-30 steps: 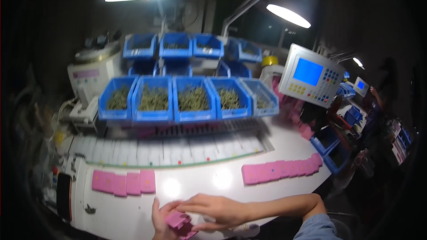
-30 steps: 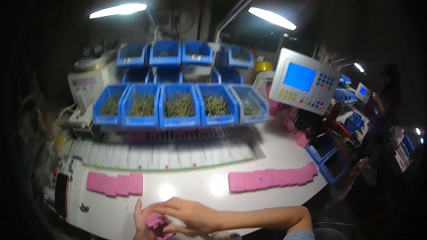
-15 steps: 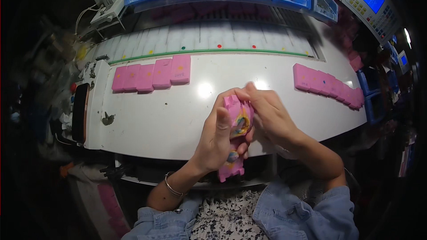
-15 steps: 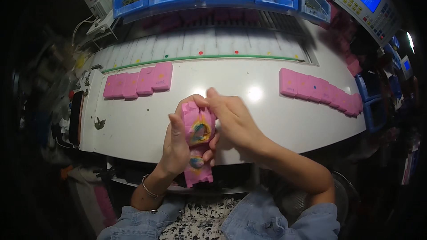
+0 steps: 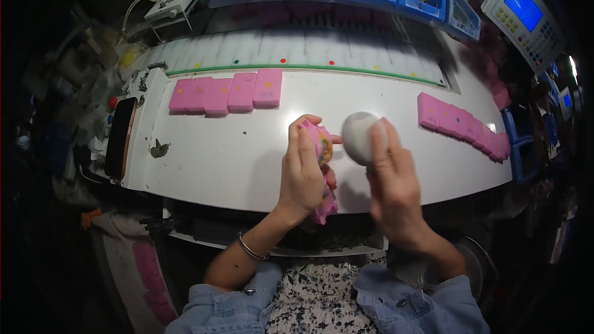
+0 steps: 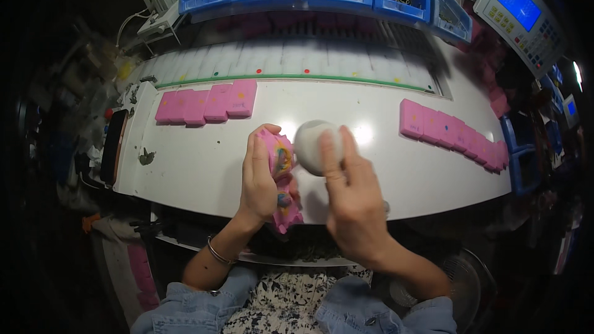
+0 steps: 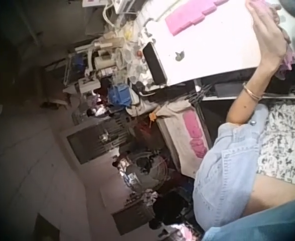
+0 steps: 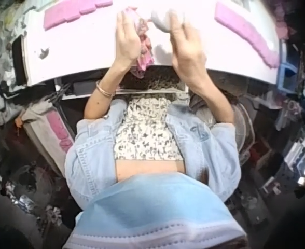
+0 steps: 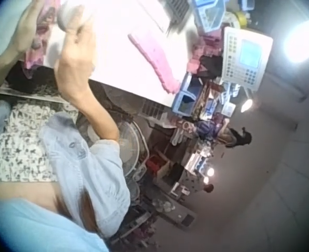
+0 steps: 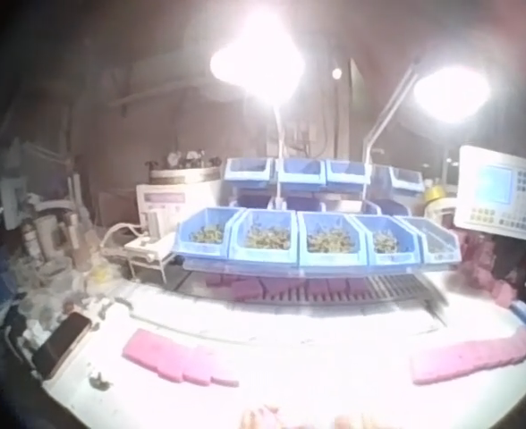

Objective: Assembling small components by placing them into pink silicone molds and pressing them.

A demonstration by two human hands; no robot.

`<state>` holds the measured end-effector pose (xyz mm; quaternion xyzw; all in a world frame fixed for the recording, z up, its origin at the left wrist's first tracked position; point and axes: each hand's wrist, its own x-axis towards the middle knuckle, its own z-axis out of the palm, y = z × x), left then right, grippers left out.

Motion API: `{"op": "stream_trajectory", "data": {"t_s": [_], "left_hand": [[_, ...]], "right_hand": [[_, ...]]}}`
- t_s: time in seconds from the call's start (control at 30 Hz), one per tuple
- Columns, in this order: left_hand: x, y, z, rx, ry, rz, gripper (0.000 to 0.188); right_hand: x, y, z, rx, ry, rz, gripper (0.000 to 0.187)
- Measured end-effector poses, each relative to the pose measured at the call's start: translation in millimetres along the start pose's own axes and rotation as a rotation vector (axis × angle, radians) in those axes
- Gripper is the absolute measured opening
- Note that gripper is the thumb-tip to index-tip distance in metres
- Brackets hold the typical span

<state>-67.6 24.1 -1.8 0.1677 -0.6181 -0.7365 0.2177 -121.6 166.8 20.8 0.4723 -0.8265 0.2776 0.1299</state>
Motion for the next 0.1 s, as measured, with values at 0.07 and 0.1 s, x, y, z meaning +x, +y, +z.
{"op": "stream_trajectory", "data": {"t_s": [0.07,0.1], "left_hand": [[1,3,5,0.098,0.044,0.069,0.033],[5,-5,2,0.123,0.055,0.082,0.032]], "right_hand": [[-4,-6,14,-0.033,-0.004,-0.005,0.07],[-6,-7,25,-0.052,-0.02,-0.018,0.072]]}}
